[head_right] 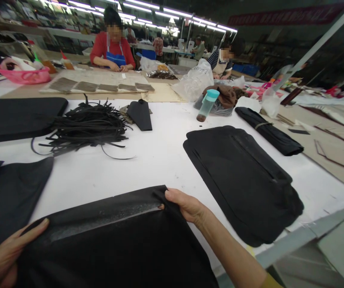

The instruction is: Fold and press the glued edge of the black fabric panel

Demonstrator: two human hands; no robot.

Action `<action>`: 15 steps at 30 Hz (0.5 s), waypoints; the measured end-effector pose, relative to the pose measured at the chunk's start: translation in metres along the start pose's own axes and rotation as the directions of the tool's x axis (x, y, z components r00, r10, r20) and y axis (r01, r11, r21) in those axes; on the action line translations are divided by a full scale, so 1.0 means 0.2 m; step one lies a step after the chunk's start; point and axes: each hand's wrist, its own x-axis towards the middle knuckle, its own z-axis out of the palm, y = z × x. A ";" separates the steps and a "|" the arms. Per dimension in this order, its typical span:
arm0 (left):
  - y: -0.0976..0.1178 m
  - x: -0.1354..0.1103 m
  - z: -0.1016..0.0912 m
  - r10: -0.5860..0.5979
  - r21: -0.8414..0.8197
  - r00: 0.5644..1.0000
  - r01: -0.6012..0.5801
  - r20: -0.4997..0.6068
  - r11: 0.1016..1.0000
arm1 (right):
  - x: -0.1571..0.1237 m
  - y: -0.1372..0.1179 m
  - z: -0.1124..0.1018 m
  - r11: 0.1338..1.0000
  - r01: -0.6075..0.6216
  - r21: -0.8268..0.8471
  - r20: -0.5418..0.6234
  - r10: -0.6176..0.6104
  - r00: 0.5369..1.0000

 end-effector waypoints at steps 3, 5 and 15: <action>0.02 -0.01 0.01 0.017 -0.025 1.000 -0.016 0.022 1.000 | 0.01 0.01 0.04 1.000 0.028 0.000 -0.078 -0.028 0.997; 0.03 -0.02 0.02 0.049 -0.041 0.998 -0.047 0.046 0.998 | 0.01 0.02 0.07 1.000 0.011 0.028 -0.144 -0.007 0.990; 0.05 -0.03 -0.01 0.110 -0.133 0.971 -0.083 0.212 0.988 | -0.05 0.02 -0.05 0.976 -0.219 -0.010 -0.408 0.196 0.892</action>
